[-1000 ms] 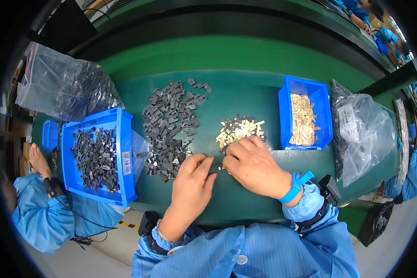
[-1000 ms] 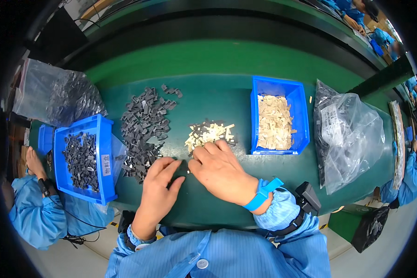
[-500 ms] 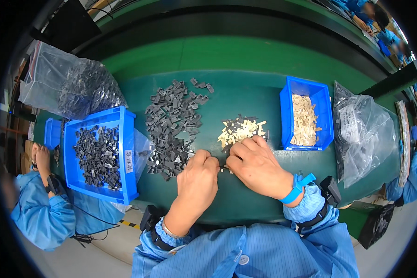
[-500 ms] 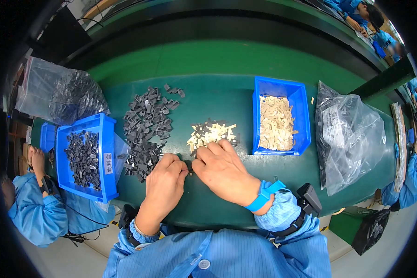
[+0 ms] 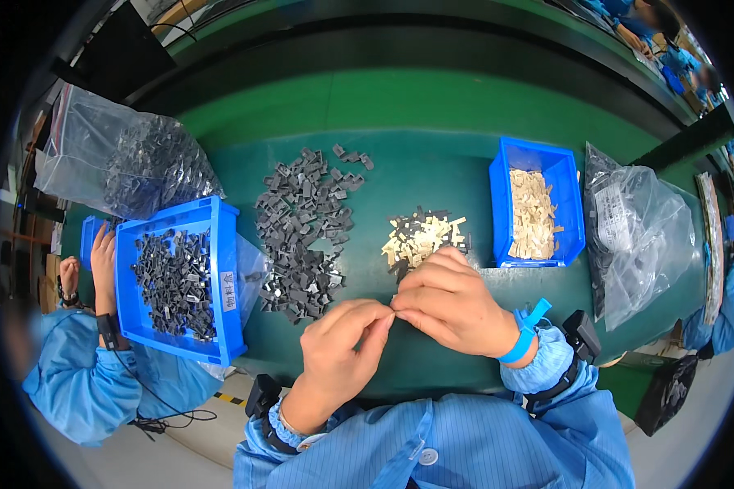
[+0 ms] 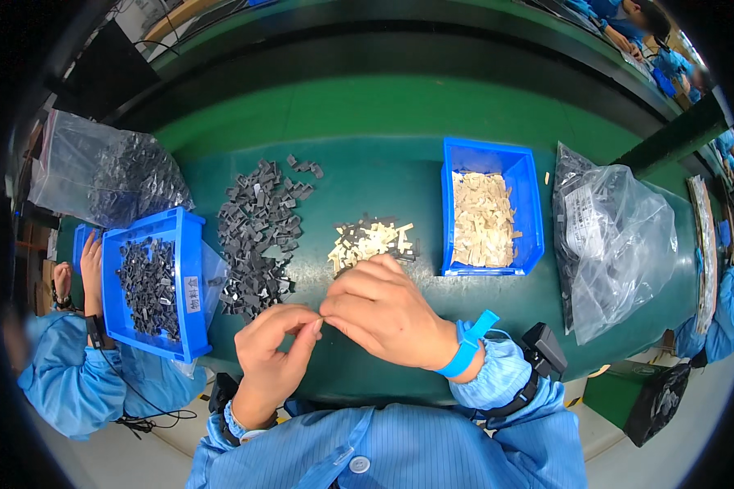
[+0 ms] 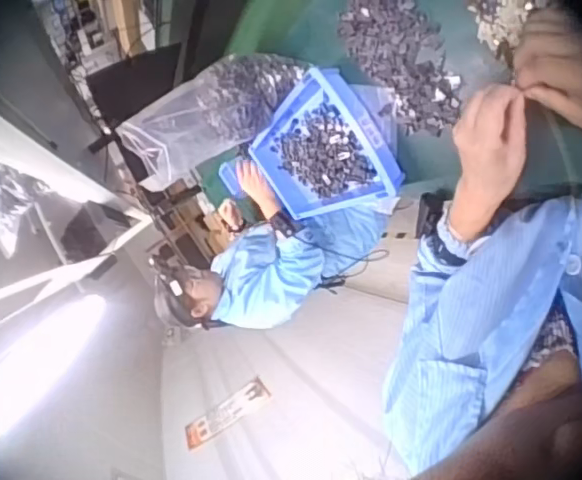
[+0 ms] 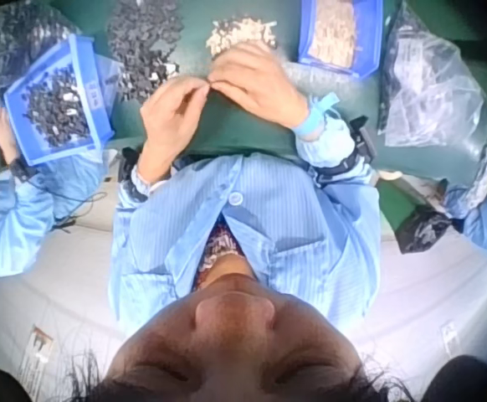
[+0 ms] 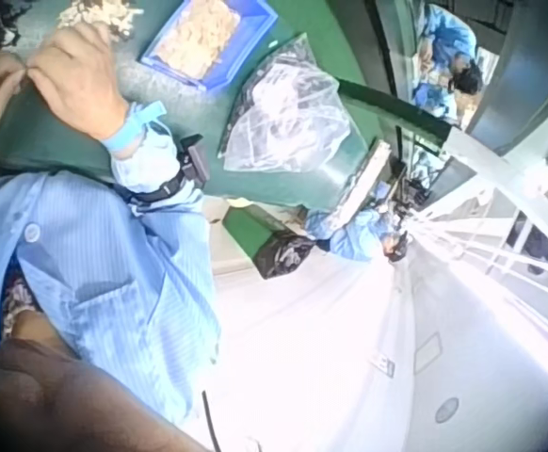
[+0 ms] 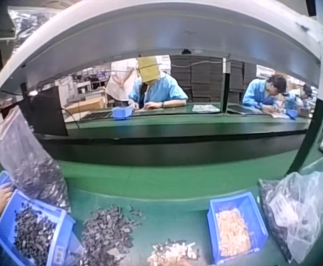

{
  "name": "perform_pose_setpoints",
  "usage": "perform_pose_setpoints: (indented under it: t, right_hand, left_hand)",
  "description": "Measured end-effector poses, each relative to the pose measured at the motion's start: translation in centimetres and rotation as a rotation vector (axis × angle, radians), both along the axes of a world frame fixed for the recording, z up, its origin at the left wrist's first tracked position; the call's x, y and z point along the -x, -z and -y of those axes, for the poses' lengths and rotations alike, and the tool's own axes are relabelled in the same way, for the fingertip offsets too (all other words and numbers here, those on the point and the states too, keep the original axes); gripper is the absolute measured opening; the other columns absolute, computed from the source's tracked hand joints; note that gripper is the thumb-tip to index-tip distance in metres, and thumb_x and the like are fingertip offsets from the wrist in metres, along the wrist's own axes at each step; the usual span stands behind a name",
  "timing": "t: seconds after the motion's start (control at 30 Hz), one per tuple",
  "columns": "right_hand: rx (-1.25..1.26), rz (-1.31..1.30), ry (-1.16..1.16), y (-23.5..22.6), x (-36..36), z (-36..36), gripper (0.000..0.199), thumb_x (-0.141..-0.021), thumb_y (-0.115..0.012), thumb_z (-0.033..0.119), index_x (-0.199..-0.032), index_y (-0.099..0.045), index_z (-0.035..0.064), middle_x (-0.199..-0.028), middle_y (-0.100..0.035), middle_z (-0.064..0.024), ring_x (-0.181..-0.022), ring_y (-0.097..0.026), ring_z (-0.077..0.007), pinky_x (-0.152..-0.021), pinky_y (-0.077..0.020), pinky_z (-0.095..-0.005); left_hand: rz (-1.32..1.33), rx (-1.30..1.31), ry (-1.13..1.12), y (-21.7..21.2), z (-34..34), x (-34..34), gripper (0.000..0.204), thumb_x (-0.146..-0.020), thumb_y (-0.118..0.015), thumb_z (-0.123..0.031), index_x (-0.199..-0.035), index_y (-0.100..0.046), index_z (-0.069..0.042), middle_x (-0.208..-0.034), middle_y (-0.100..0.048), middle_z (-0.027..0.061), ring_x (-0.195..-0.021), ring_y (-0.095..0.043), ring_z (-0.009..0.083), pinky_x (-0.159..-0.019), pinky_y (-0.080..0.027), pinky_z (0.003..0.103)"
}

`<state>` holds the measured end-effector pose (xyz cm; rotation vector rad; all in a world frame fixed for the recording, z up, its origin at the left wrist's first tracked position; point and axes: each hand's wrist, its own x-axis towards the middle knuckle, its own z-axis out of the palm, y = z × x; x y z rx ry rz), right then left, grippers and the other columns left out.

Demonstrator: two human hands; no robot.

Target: Sorting and assembling small black and tan plastic components on a workbench.

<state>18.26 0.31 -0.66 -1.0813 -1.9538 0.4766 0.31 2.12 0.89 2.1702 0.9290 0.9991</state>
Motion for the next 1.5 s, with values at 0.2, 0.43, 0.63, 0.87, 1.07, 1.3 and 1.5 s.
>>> perform_pose_setpoints:
  t: [0.2, 0.43, 0.63, 0.87, 1.07, 1.3, 1.5]
  right_hand:
    - [-0.218, -0.017, 0.037, -1.2, -0.2, 0.4, 0.020, -0.063, -0.067, 0.011, -0.083, -0.064, 0.0104, -0.080, -0.056, 0.0002, -0.071, -0.052, -0.0163, -0.065, -0.0366, -0.0305]
    - [-0.304, 0.070, 0.014, -1.5, -0.2, 0.7, 0.023, -0.064, -0.062, 0.014, -0.086, -0.065, 0.0104, -0.081, -0.057, 0.0003, -0.073, -0.052, -0.0162, -0.068, -0.0385, -0.0312]
    - [-0.288, 0.026, -0.070, -1.6, -0.2, 0.6, 0.027, -0.064, -0.063, 0.012, -0.090, -0.065, 0.0082, -0.085, -0.058, -0.0018, -0.076, -0.052, -0.0188, -0.067, -0.0398, -0.0324]
    - [-0.246, -0.131, 0.037, -1.8, -0.1, 0.6, 0.024, -0.061, -0.071, 0.007, -0.085, -0.066, 0.0079, -0.082, -0.059, -0.0027, -0.073, -0.051, -0.0195, -0.062, -0.0390, -0.0323]
    - [-0.181, -0.041, 0.034, -2.1, 0.1, 0.6, 0.022, -0.062, -0.071, 0.010, -0.082, -0.063, 0.0064, -0.080, -0.056, -0.0030, -0.073, -0.052, -0.0206, -0.066, -0.0387, -0.0343]
    - [-0.097, -0.074, 0.010, -1.8, -0.1, 0.7, 0.016, -0.066, -0.069, 0.009, -0.081, -0.062, 0.0060, -0.082, -0.056, -0.0040, -0.073, -0.051, -0.0214, -0.066, -0.0387, -0.0340]
    - [0.189, -0.308, 0.049, -1.7, -0.3, 1.3, 0.007, -0.079, -0.060, 0.007, -0.084, -0.059, 0.0021, -0.081, -0.056, -0.0075, -0.073, -0.053, -0.0212, -0.065, -0.0427, -0.0325]
  left_hand:
    - [0.587, 1.220, 0.159, -0.9, -0.1, 1.1, 0.018, -0.086, -0.056, -0.010, -0.092, -0.063, 0.005, -0.081, -0.064, 0.0117, -0.059, -0.060, 0.0130, -0.049, -0.049, 0.023]
    - [0.489, 1.240, 0.256, -1.2, -0.1, 0.9, 0.014, -0.086, -0.055, -0.007, -0.089, -0.063, 0.004, -0.076, -0.064, 0.0136, -0.055, -0.059, 0.0129, -0.045, -0.049, 0.022]
    - [0.634, 1.498, 0.404, -0.7, -0.7, 1.4, 0.012, -0.085, -0.053, -0.002, -0.090, -0.063, 0.004, -0.077, -0.063, 0.0176, -0.054, -0.060, 0.0147, -0.043, -0.048, 0.022]
    - [0.625, 1.325, 0.270, -0.4, 0.1, 0.9, 0.013, -0.085, -0.054, -0.002, -0.092, -0.063, 0.004, -0.079, -0.064, 0.0150, -0.054, -0.059, 0.0138, -0.043, -0.047, 0.021]
    - [0.430, 0.897, 0.167, -1.0, 1.0, 0.3, 0.014, -0.084, -0.055, 0.001, -0.095, -0.063, 0.004, -0.075, -0.062, 0.0098, -0.058, -0.059, 0.0122, -0.048, -0.048, 0.020]
    - [0.170, 0.438, 0.188, -0.7, 0.7, 0.2, 0.014, -0.082, -0.054, 0.003, -0.093, -0.062, 0.008, -0.073, -0.062, 0.0129, -0.055, -0.059, 0.0131, -0.046, -0.047, 0.022]
    - [0.291, 0.708, 0.169, -0.8, 1.3, 0.4, 0.013, -0.085, -0.054, -0.002, -0.092, -0.062, 0.007, -0.073, -0.062, 0.0122, -0.055, -0.060, 0.0133, -0.047, -0.048, 0.023]
